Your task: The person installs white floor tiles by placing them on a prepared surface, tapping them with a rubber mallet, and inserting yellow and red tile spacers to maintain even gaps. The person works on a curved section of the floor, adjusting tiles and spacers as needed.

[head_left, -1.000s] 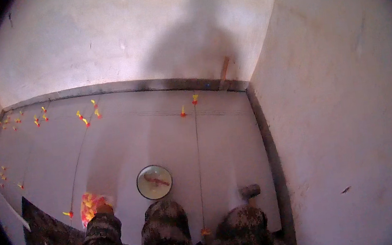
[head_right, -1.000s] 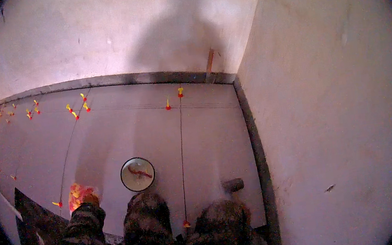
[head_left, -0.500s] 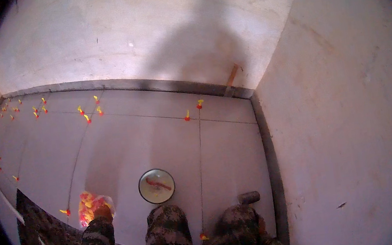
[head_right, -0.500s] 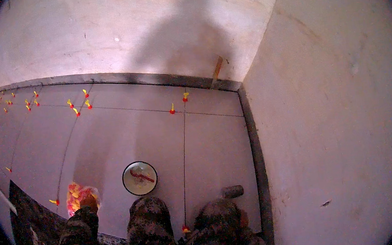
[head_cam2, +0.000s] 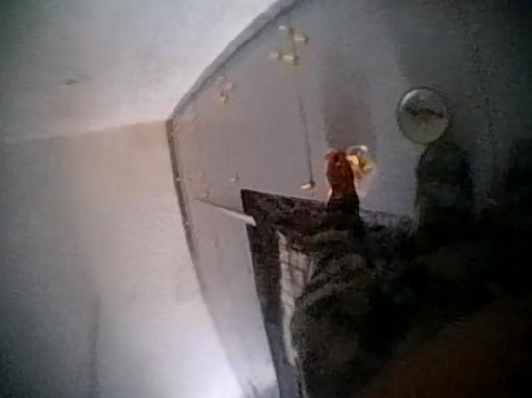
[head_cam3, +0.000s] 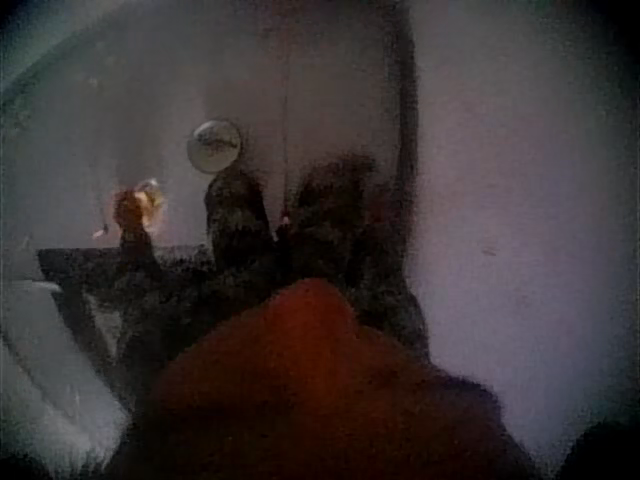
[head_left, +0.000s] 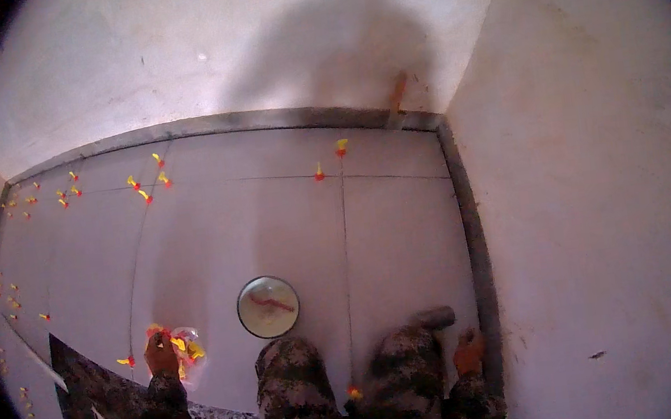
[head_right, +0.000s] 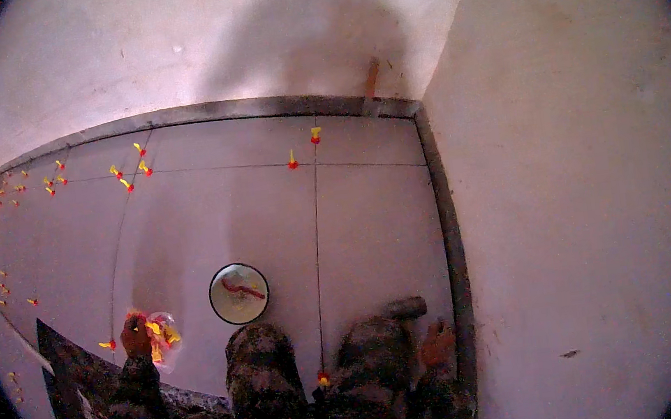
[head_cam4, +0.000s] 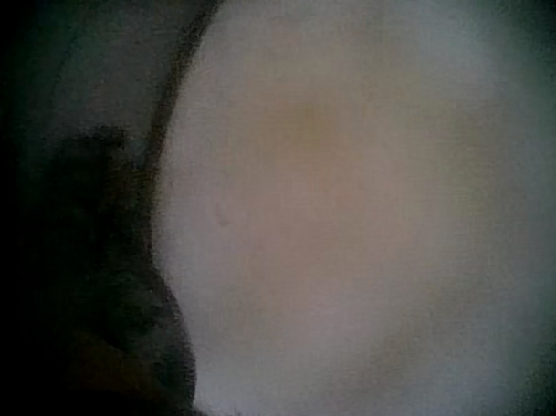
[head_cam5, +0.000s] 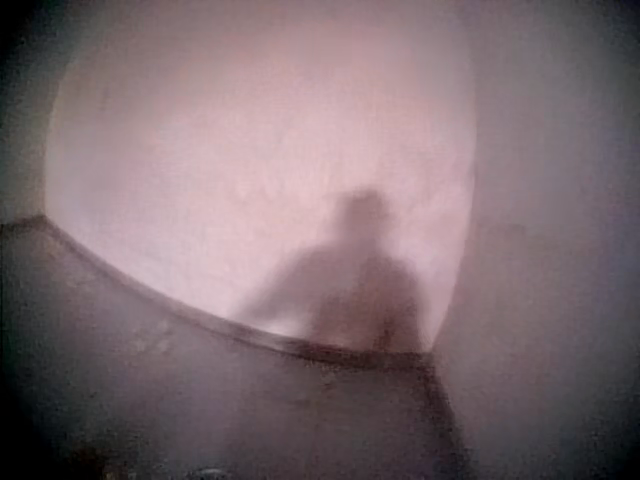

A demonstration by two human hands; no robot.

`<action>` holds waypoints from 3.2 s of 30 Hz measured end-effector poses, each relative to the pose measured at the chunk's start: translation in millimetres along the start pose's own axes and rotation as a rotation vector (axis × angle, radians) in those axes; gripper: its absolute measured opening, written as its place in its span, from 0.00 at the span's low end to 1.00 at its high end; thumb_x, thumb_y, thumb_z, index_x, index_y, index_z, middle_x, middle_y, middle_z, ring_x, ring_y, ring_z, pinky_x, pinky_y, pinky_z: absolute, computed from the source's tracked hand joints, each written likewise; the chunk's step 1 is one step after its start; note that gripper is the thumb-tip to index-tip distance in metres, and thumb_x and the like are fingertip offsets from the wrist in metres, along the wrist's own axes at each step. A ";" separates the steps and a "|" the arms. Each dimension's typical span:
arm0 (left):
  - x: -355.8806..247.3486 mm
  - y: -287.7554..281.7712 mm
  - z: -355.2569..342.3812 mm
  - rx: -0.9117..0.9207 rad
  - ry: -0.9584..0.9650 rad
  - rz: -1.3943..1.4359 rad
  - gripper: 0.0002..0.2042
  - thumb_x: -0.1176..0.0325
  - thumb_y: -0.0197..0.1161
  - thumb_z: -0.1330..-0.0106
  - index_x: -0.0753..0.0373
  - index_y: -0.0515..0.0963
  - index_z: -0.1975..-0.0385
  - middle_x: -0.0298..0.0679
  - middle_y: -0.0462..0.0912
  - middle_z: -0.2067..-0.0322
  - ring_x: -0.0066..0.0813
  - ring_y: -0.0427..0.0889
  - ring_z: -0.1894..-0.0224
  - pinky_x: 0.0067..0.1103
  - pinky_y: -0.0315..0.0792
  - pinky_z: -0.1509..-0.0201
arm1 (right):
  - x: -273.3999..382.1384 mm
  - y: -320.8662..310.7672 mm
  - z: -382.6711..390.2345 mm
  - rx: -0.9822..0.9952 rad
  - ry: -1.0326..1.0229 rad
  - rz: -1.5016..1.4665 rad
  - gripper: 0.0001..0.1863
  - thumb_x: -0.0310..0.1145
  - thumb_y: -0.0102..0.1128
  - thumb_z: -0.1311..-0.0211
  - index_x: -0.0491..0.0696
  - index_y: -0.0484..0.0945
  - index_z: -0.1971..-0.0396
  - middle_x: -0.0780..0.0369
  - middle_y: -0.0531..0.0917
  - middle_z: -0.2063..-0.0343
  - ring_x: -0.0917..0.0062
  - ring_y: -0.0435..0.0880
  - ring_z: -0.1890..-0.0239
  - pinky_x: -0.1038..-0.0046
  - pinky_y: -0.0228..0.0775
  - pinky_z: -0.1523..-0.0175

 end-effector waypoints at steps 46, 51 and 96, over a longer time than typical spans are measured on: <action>-379.2 450.5 -36.6 0.662 1.098 -0.055 0.31 0.57 0.57 0.31 0.65 0.64 0.31 0.45 0.59 0.27 0.39 0.54 0.23 0.38 0.48 0.21 | 149.8 328.9 -254.3 0.337 -0.272 -0.142 0.16 0.38 0.68 0.37 0.40 0.81 0.59 0.58 0.86 0.66 0.71 0.84 0.65 0.68 0.76 0.56; -364.1 449.4 -36.1 0.604 1.076 0.018 0.28 0.65 0.59 0.37 0.66 0.70 0.36 0.46 0.64 0.29 0.41 0.58 0.25 0.38 0.50 0.21 | 213.0 375.4 -292.2 0.468 -0.686 0.049 0.15 0.37 0.68 0.40 0.41 0.81 0.62 0.52 0.86 0.70 0.60 0.86 0.66 0.63 0.78 0.56; -391.2 498.0 -98.4 0.267 0.729 0.133 0.23 0.58 0.67 0.37 0.54 0.75 0.42 0.40 0.73 0.37 0.41 0.67 0.32 0.39 0.56 0.26 | 192.3 405.9 -272.7 0.486 -0.533 -0.373 0.19 0.34 0.63 0.31 0.41 0.77 0.45 0.63 0.83 0.60 0.81 0.79 0.62 0.76 0.75 0.55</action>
Point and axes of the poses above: each hand's wrist, its own z-axis away from the middle knuckle, its own y-axis out of the palm, x = y × z, the point moved 1 cm from there along -z, towards the middle knuckle
